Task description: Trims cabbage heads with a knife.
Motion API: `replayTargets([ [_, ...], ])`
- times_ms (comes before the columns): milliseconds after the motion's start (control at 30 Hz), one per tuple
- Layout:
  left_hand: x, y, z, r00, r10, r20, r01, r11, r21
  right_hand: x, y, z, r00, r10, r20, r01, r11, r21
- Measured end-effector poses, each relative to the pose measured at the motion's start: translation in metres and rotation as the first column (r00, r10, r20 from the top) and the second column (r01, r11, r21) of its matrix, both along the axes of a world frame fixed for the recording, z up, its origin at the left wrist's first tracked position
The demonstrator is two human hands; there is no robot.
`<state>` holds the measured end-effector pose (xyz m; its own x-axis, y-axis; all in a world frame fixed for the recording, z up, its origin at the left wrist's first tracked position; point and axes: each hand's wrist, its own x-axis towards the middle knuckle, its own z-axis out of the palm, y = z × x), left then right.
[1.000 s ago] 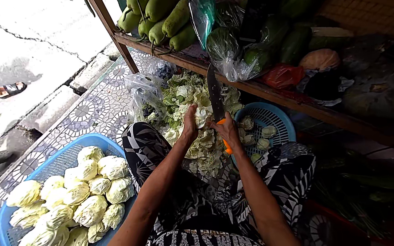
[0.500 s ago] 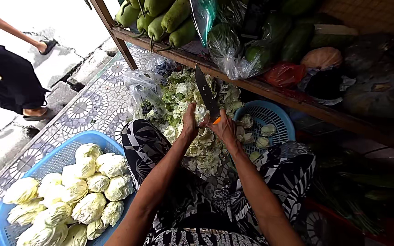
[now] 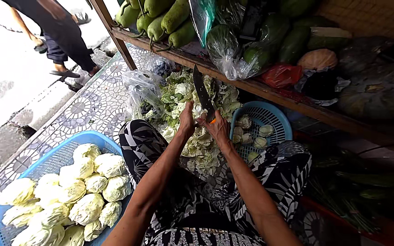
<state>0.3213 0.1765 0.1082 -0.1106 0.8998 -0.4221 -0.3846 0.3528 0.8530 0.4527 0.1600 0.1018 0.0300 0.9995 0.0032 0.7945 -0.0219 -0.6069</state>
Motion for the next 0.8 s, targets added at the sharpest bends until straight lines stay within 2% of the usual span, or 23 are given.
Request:
replayTargets([
  [100, 0.0, 0.013, -0.002, 0.994, -0.03, 0.105, 0.037, 0.997, -0.068, 0.002, 0.0, 0.001, 1.0, 0.019, 0.022, -0.02, 1.0, 0.02],
  [200, 0.001, 0.001, 0.003, 0.998, -0.045, 0.053, 0.05, 0.994, -0.095, 0.003, 0.002, -0.004, 1.0, 0.015, 0.011, -0.015, 1.0, 0.009],
  [367, 0.003, 0.001, -0.001, 0.992, -0.093, 0.09, 0.103, 0.987, -0.12, 0.006, 0.001, -0.013, 0.999, 0.013, -0.03, -0.013, 1.0, 0.003],
  [467, 0.007, 0.001, -0.01, 0.999, -0.031, 0.02, 0.033, 0.993, -0.111, 0.008, 0.003, -0.017, 0.998, 0.013, -0.064, -0.016, 0.999, -0.044],
  [567, 0.007, 0.001, -0.015, 0.999, 0.022, -0.036, -0.024, 0.998, -0.063, 0.003, 0.003, -0.016, 0.986, 0.03, -0.167, -0.046, 0.995, -0.094],
  [633, 0.006, 0.001, -0.013, 0.997, 0.035, 0.07, -0.031, 0.998, -0.05, 0.006, 0.005, -0.016, 0.942, -0.034, -0.334, -0.01, 0.992, -0.129],
  [700, 0.0, 0.001, -0.003, 0.973, 0.064, 0.222, -0.047, 0.996, -0.081, 0.013, 0.009, -0.023, 0.819, -0.183, -0.543, 0.074, 0.973, -0.217],
  [733, -0.003, 0.001, 0.001, 0.957, 0.09, 0.275, -0.058, 0.991, -0.123, 0.019, 0.009, -0.031, 0.775, -0.246, -0.581, 0.118, 0.961, -0.249],
  [767, -0.005, 0.001, 0.003, 0.942, 0.118, 0.315, -0.068, 0.984, -0.165, 0.026, 0.008, -0.04, 0.794, -0.275, -0.542, 0.143, 0.951, -0.273],
  [800, -0.006, 0.003, 0.003, 0.93, 0.137, 0.34, -0.074, 0.979, -0.192, 0.033, 0.007, -0.051, 0.861, -0.274, -0.428, 0.146, 0.94, -0.308],
])
